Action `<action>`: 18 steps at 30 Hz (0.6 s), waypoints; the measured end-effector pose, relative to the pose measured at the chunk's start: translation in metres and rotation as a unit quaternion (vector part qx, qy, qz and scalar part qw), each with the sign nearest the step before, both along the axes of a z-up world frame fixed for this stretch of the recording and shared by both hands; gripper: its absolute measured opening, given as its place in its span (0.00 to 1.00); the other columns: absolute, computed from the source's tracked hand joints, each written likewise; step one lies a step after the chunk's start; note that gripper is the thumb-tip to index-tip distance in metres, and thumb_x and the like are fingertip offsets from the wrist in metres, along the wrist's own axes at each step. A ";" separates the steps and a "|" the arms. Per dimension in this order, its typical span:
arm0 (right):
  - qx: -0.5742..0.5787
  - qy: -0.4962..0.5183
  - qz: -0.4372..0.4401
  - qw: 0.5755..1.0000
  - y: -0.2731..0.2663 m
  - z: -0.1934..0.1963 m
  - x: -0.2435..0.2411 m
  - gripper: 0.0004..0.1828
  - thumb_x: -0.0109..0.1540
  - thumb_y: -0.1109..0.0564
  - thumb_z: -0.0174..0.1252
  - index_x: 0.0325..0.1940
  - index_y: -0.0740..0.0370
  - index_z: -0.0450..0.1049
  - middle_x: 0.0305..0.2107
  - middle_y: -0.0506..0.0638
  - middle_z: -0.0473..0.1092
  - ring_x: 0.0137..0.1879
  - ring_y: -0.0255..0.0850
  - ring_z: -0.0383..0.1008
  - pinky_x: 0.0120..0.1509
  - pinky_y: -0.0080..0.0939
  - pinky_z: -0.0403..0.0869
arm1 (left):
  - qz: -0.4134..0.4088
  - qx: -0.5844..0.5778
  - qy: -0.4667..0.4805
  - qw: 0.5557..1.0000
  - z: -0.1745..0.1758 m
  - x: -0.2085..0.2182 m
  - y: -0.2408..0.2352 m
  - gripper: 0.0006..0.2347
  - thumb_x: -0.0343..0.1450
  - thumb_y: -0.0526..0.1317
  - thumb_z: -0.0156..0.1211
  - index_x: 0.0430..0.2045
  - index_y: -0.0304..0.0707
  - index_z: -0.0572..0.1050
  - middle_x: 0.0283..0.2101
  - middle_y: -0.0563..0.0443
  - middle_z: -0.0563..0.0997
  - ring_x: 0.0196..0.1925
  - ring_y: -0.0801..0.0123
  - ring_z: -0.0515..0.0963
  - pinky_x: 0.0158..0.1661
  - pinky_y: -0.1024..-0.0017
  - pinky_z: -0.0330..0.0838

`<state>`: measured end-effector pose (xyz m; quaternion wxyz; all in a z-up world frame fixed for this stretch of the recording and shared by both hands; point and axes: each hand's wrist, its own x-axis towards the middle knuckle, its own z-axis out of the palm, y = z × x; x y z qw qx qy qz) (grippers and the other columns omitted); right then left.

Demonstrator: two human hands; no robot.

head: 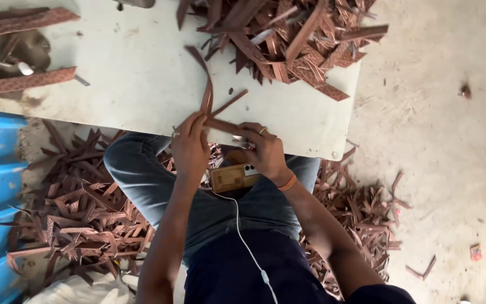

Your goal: Cutting long, thin strips from patterned leather pieces using a small hand knife on a workbench.

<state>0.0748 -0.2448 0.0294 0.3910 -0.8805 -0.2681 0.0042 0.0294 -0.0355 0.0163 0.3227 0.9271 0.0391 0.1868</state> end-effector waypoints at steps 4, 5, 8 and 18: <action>0.113 0.039 -0.006 0.993 -0.012 -0.007 -0.004 0.24 0.54 0.71 0.59 0.54 0.61 0.77 0.52 0.55 0.75 0.52 0.53 0.81 0.52 0.44 0.80 | -0.029 -0.046 0.137 0.989 -0.018 0.001 0.003 0.14 0.75 0.29 0.53 0.53 0.42 0.77 0.62 0.51 0.78 0.43 0.52 0.80 0.47 0.54 0.74; 0.115 0.047 0.005 0.992 -0.012 -0.005 -0.004 0.24 0.54 0.71 0.59 0.54 0.61 0.77 0.52 0.55 0.75 0.52 0.53 0.81 0.52 0.44 0.80 | -0.017 -0.045 0.143 0.989 -0.014 -0.002 0.004 0.14 0.75 0.29 0.53 0.53 0.42 0.77 0.62 0.51 0.78 0.43 0.52 0.80 0.47 0.54 0.74; 0.076 0.040 -0.044 0.995 -0.008 -0.003 0.005 0.14 0.62 0.68 0.66 0.51 0.60 0.79 0.47 0.54 0.77 0.44 0.49 0.81 0.47 0.42 0.79 | -0.025 -0.023 0.075 0.997 -0.003 0.000 0.007 0.11 0.73 0.30 0.57 0.49 0.39 0.77 0.59 0.50 0.79 0.51 0.51 0.81 0.48 0.55 0.74; -0.029 -0.075 -0.031 0.996 0.019 0.001 0.054 0.19 0.55 0.70 0.65 0.50 0.62 0.79 0.54 0.59 0.72 0.40 0.50 0.80 0.39 0.45 0.78 | -0.022 -0.013 0.048 0.999 -0.026 0.008 -0.013 0.07 0.76 0.33 0.58 0.47 0.33 0.77 0.54 0.49 0.76 0.51 0.56 0.79 0.48 0.58 0.75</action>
